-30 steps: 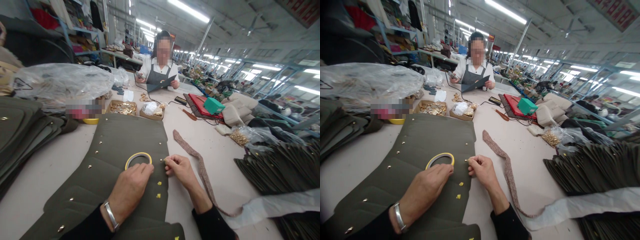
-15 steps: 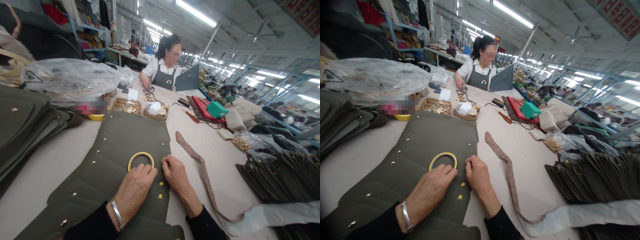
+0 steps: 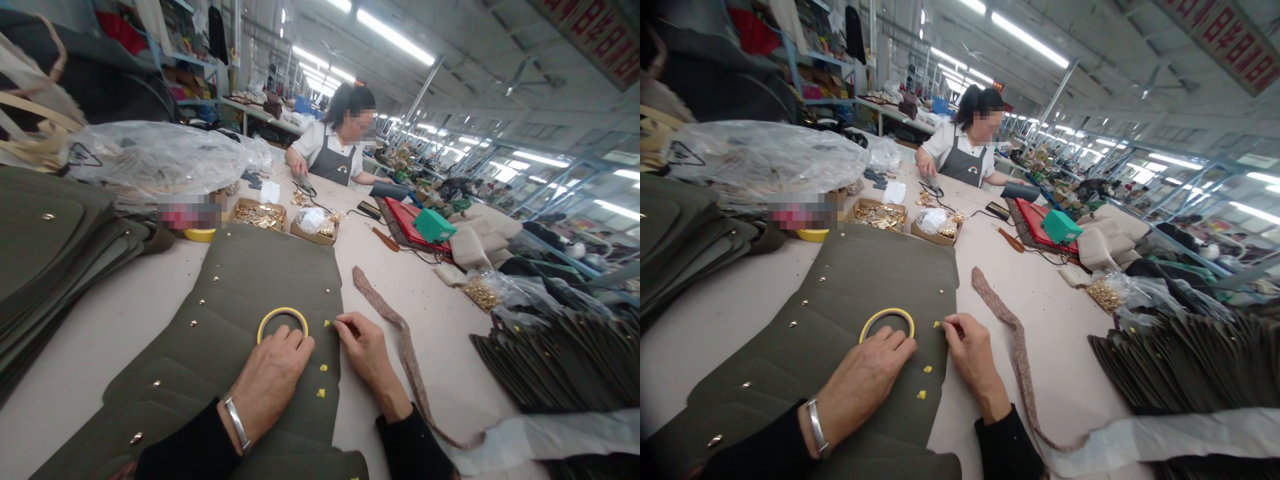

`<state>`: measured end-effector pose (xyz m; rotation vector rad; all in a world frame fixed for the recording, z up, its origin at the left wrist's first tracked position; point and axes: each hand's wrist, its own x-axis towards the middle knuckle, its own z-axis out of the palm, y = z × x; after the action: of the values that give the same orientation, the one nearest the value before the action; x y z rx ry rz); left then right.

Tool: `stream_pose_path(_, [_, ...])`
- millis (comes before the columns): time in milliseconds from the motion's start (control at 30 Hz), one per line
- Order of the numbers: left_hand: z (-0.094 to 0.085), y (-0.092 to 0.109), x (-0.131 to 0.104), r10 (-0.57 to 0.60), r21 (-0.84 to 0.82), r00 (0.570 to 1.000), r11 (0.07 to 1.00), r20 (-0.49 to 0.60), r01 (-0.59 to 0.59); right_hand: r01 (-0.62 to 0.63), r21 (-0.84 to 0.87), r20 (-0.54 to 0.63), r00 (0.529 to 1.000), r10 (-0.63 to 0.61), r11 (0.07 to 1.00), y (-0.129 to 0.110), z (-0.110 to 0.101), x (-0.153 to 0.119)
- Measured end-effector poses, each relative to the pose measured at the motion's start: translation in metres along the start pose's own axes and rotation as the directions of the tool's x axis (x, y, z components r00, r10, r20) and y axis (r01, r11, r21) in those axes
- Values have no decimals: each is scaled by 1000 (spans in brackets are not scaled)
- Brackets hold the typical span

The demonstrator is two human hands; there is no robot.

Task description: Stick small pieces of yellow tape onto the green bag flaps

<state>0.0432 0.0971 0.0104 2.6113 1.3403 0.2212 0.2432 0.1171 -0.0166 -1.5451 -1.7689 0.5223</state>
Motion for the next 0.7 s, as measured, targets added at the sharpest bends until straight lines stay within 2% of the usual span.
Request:
stream_pose_path(67, [1,-1,0,0,-4,1000,1000,0,0,196,-174,62,980,-188,965,-2,0,-2])
stream_pose_path(133, [1,-2,-1,4,-2,1000,1000,-1,-4,263,-285,130,963,-235,922,-5,2,-1])
stream_pose_path(200, [1,-3,0,13,5,1000,1000,-7,-13,232,-341,151,970,-190,911,-8,7,4])
stream_pose_path(300, [0,-4,0,22,9,1000,1000,-20,-22,104,-372,132,990,-58,922,-12,12,12])
stream_pose_path(400, [-1,-7,-1,25,-58,999,998,-44,-27,14,-378,122,992,35,926,-18,11,16])
stream_pose_path(500, [1,-13,-2,47,-188,992,980,-117,-69,32,-365,208,977,48,931,-24,1,11])
stream_pose_path(600, [6,-18,-2,78,-258,974,957,-211,-132,68,-325,347,936,52,943,-27,-13,0])
stream_pose_path(667, [9,-21,-2,104,-265,952,946,-288,-184,57,-247,367,929,40,967,-29,-19,-7])
stream_pose_path(700, [10,-22,-1,117,-266,935,940,-334,-213,38,-186,336,941,27,982,-29,-20,-10])
